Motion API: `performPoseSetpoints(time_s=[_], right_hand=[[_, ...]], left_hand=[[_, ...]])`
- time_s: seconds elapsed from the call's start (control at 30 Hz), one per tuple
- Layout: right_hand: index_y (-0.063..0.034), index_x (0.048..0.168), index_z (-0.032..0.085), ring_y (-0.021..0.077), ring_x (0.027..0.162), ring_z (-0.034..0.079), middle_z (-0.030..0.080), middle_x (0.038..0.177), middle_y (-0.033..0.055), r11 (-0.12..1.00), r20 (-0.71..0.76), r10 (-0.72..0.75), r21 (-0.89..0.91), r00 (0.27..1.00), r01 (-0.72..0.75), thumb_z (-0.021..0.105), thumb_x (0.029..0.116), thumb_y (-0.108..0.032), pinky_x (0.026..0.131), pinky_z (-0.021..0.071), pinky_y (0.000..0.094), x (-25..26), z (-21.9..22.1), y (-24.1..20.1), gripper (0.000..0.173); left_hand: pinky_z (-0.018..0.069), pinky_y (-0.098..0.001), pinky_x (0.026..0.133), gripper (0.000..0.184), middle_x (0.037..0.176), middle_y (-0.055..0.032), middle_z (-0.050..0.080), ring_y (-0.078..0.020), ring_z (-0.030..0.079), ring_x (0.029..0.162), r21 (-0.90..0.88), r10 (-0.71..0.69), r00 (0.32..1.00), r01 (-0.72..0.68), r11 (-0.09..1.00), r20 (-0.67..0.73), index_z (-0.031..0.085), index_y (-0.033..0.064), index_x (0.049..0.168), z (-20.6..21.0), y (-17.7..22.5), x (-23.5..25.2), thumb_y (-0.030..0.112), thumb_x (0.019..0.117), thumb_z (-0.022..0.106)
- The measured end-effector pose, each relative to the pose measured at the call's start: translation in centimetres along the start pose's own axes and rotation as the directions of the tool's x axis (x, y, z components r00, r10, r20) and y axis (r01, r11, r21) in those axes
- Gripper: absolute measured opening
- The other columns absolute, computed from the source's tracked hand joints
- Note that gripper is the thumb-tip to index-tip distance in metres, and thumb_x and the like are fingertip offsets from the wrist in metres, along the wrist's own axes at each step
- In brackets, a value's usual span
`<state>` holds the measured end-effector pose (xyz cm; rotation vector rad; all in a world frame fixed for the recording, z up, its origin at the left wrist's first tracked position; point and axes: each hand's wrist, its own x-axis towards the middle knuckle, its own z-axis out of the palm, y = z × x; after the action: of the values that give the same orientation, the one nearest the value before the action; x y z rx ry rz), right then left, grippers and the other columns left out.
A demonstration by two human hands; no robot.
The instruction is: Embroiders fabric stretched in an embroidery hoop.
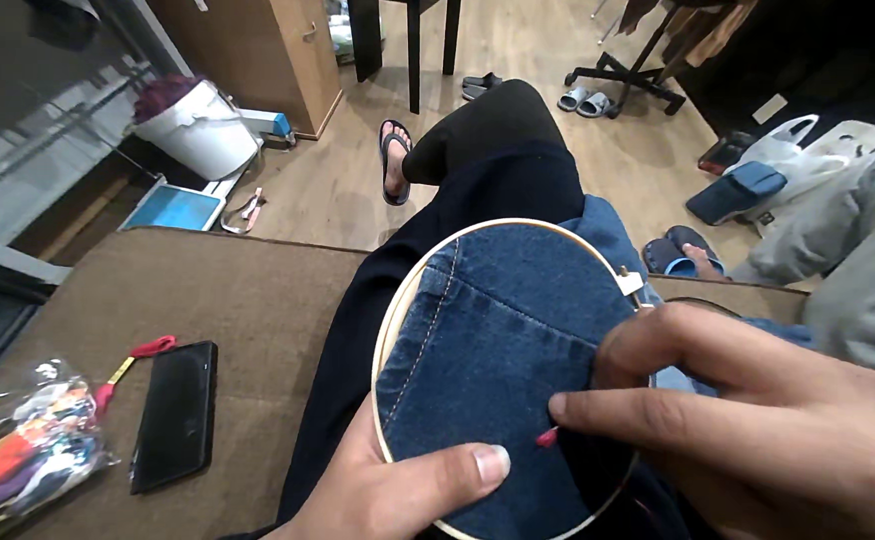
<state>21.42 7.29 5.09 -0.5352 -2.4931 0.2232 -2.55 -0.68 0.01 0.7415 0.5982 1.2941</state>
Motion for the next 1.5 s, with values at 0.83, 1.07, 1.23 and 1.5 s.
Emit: performPoseSetpoints(time_s=[0.83, 1.07, 1.23, 1.5], right_hand=[[-0.0164, 0.109, 0.071, 0.0143, 0.081, 0.057, 0.060, 0.087, 0.0045, 0.995, 0.024, 0.019, -0.103, 1.000, -0.016, 0.056, 0.1038, -0.013, 0.070, 0.0463, 0.0246, -0.4, -0.2, -1.6, 0.016], [-0.0075, 0.109, 0.070, 0.0197, 0.083, 0.059, 0.063, 0.091, 0.0089, 0.982, 0.061, -0.010, -0.185, 0.998, 0.021, 0.056, 0.1018, -0.003, 0.072, 0.0488, 0.0279, 0.0, -0.6, -3.1, 0.017], [-0.0062, 0.107, 0.070, 0.0206, 0.083, 0.060, 0.063, 0.091, 0.0097, 0.978, 0.071, -0.025, -0.206, 0.997, 0.039, 0.056, 0.1018, -0.002, 0.071, 0.0496, 0.0286, 0.3, -0.6, -3.2, 0.015], [-0.0055, 0.103, 0.071, 0.0192, 0.079, 0.059, 0.062, 0.088, 0.0092, 0.974, 0.079, -0.032, -0.219, 0.996, 0.049, 0.059, 0.1007, -0.002, 0.066, 0.0493, 0.0271, 0.6, -0.4, -3.2, 0.012]], left_hand=[[0.0602, -0.0300, 0.094, 0.040, 0.112, 0.0021, 0.076, -0.0085, 0.073, 0.103, 0.105, 0.032, 0.999, -0.032, 0.994, 0.002, 0.064, 0.0142, 0.122, 0.3, 0.3, -0.5, -0.007, 0.0887, 0.069], [0.0597, -0.0302, 0.096, 0.042, 0.115, 0.0040, 0.075, -0.0081, 0.072, 0.105, 0.141, 0.049, 0.999, -0.049, 0.989, 0.005, 0.060, 0.0144, 0.125, 0.4, 0.2, -0.8, -0.006, 0.0889, 0.070], [0.0594, -0.0300, 0.096, 0.042, 0.114, 0.0042, 0.075, -0.0080, 0.072, 0.105, 0.156, 0.044, 0.999, -0.045, 0.987, 0.006, 0.059, 0.0141, 0.125, 0.5, 0.1, -0.9, -0.006, 0.0893, 0.070], [0.0594, -0.0309, 0.096, 0.042, 0.115, 0.0034, 0.075, -0.0086, 0.072, 0.106, 0.163, 0.058, 0.998, -0.062, 0.985, 0.025, 0.059, 0.0125, 0.125, 0.3, -0.1, -0.8, -0.008, 0.0892, 0.069]])
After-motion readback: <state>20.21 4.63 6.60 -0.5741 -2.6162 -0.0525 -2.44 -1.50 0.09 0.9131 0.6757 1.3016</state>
